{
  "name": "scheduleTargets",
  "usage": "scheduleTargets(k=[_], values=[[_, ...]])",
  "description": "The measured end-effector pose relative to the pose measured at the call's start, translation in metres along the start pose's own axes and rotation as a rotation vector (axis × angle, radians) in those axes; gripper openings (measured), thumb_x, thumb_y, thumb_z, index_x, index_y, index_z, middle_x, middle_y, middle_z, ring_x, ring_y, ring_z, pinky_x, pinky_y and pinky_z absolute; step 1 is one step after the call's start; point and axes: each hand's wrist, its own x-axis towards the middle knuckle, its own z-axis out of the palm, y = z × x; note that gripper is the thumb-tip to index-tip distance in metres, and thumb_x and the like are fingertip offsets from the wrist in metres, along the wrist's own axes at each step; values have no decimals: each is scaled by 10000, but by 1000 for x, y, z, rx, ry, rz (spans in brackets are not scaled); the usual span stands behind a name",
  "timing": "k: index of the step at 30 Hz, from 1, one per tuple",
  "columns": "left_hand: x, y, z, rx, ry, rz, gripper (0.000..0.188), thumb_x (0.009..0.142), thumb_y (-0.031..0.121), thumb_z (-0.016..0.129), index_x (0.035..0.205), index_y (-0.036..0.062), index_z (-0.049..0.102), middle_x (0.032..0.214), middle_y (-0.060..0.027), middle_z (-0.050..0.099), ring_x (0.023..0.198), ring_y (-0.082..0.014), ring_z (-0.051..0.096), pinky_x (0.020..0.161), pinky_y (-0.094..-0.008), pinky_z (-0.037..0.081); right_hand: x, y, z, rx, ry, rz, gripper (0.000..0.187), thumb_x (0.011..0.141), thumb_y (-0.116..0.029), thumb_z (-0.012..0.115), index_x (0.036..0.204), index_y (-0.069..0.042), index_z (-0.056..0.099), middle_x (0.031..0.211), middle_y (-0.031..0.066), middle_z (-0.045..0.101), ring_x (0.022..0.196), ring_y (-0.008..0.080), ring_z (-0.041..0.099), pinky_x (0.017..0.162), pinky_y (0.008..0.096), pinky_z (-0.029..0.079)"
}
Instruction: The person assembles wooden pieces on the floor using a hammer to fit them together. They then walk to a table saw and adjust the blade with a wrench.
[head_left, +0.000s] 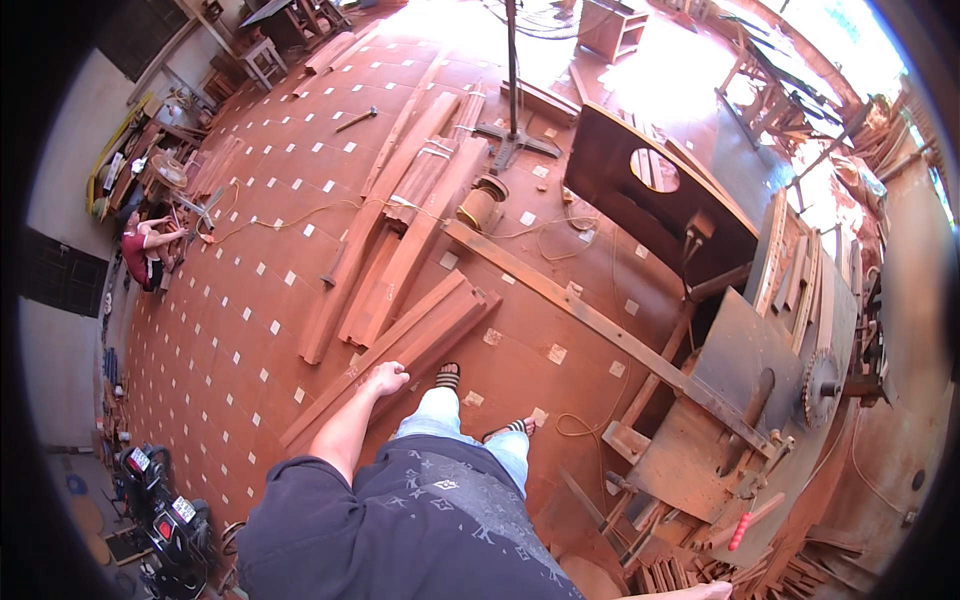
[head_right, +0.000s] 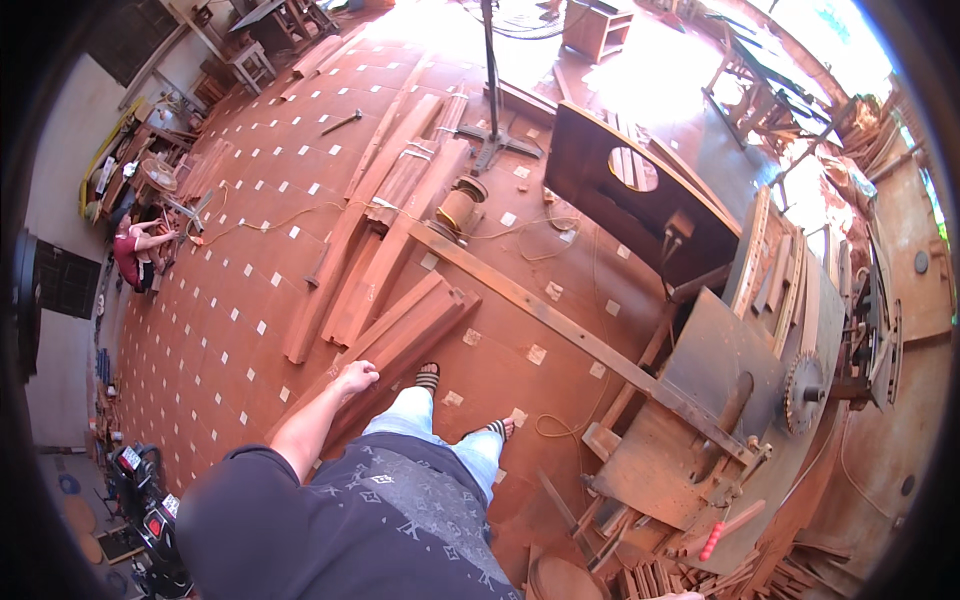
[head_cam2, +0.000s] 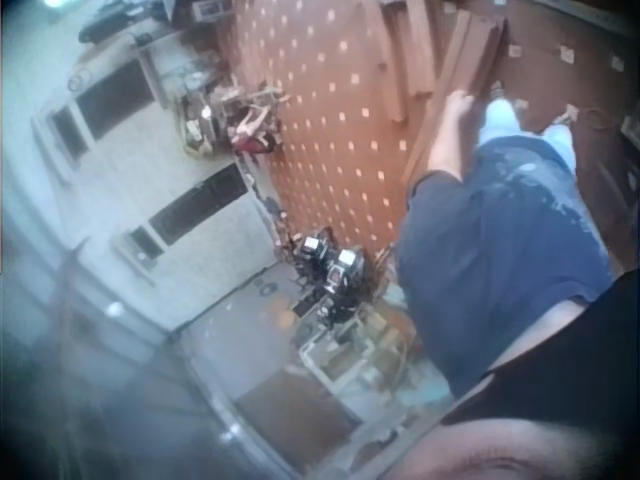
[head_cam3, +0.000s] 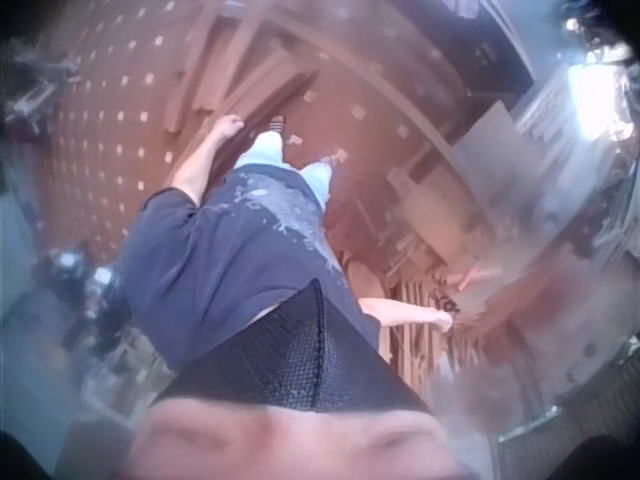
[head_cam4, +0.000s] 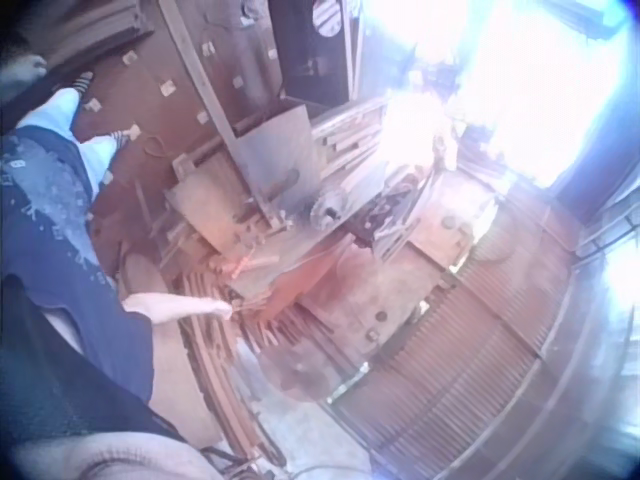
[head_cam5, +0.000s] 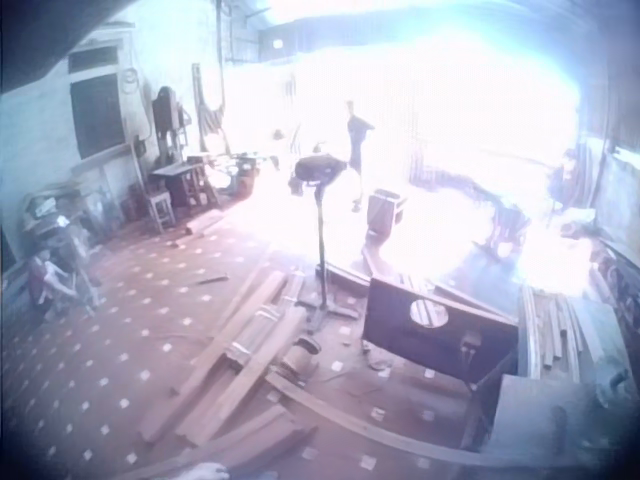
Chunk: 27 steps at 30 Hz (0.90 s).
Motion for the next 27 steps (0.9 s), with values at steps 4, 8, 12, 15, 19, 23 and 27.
scheduleTargets(k=[4,8,12,15,19,23,27], values=[[16,-25,-32,-63,-13,15,589,917,397,681,1422,98,631,1384,-130,681,1330,-277,610,1131,-408,463,-48,-51,-23,4,233,-260,387,1016,-289,636,1253,8,708,1172,144,754,1007,322,712,829,369,596],[52,-57,-72,-113,73,87,574,913,388,692,1396,82,647,1367,-145,687,1288,-282,641,1103,-395,492,-208,-170,-21,279,39,-346,344,1000,-249,662,1183,36,724,1159,164,739,1022,261,700,883,372,554],[90,-82,-111,-156,116,99,553,911,396,709,1360,76,665,1322,-167,703,1254,-284,658,1081,-407,508,-364,-259,-20,520,-355,-325,294,1014,-208,650,1196,19,693,1010,79,669,825,200,598,796,355,521],[104,-91,-139,-158,143,25,538,916,387,706,1351,74,670,1309,-167,709,1246,-290,662,1070,-416,515,-453,-303,-20,479,-413,-594,247,1008,-175,652,1185,-7,688,984,37,633,767,130,552,651,272,501],[139,-129,-157,-234,285,-7,488,924,311,720,1337,55,674,1224,-143,737,1099,-245,702,946,-392,563,-540,-357,-3,535,-654,-651,192,982,-118,650,1147,-22,663,1066,51,627,869,177,556,773,339,491],[151,-162,-154,-419,257,-101,522,910,373,704,1329,62,685,1305,-179,711,1245,-305,668,1067,-411,516,-622,-421,1,587,-934,-691,185,975,-87,642,1154,-43,638,1082,39,617,847,143,553,724,305,484],[127,-146,-157,-512,270,-184,527,889,343,718,1330,55,687,1316,-186,707,1245,-298,669,1079,-407,508,-673,-468,1,661,-1145,-721,198,957,-61,651,1154,-47,637,1046,45,597,808,131,567,657,291,496]])
